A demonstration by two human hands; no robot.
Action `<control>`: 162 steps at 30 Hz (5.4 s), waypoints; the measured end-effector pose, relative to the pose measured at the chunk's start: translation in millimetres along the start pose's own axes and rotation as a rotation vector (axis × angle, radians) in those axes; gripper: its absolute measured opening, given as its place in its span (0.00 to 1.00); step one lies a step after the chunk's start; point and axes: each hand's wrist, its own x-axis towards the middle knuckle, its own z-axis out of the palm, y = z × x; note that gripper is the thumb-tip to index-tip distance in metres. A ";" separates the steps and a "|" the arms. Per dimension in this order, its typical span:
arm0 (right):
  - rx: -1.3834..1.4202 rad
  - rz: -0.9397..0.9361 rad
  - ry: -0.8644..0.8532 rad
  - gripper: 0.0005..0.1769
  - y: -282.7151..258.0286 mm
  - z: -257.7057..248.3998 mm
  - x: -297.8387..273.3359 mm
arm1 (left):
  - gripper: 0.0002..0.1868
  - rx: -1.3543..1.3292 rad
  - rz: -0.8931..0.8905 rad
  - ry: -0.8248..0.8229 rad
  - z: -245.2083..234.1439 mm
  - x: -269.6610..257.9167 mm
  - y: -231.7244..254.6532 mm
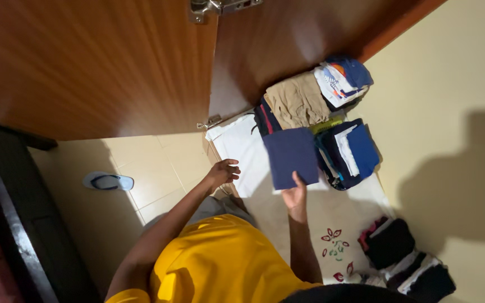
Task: The person sorts folded clothes by picking them up from a large pile on a surface, carrying them to a different pile, and placing them on top.
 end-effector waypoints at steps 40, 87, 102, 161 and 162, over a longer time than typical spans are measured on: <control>-0.421 -0.078 0.151 0.28 -105.5 128.3 211.6 | 0.22 -0.201 -0.011 -0.039 -1.9 6.1 17.1; -2.499 -1.003 0.100 0.47 -57.5 151.2 229.8 | 0.23 -0.158 0.021 0.062 -8.4 -11.9 21.4; -2.578 -0.914 0.086 0.48 -40.5 150.9 221.7 | 0.20 -0.133 0.012 0.069 3.1 -5.5 13.2; -0.451 -0.298 0.104 0.54 -49.6 126.3 179.8 | 0.22 -0.220 0.096 -0.054 -1.3 -20.2 3.2; -0.450 -0.300 0.105 0.54 -49.6 124.7 178.8 | 0.21 -0.195 0.071 -0.019 1.2 -20.5 4.9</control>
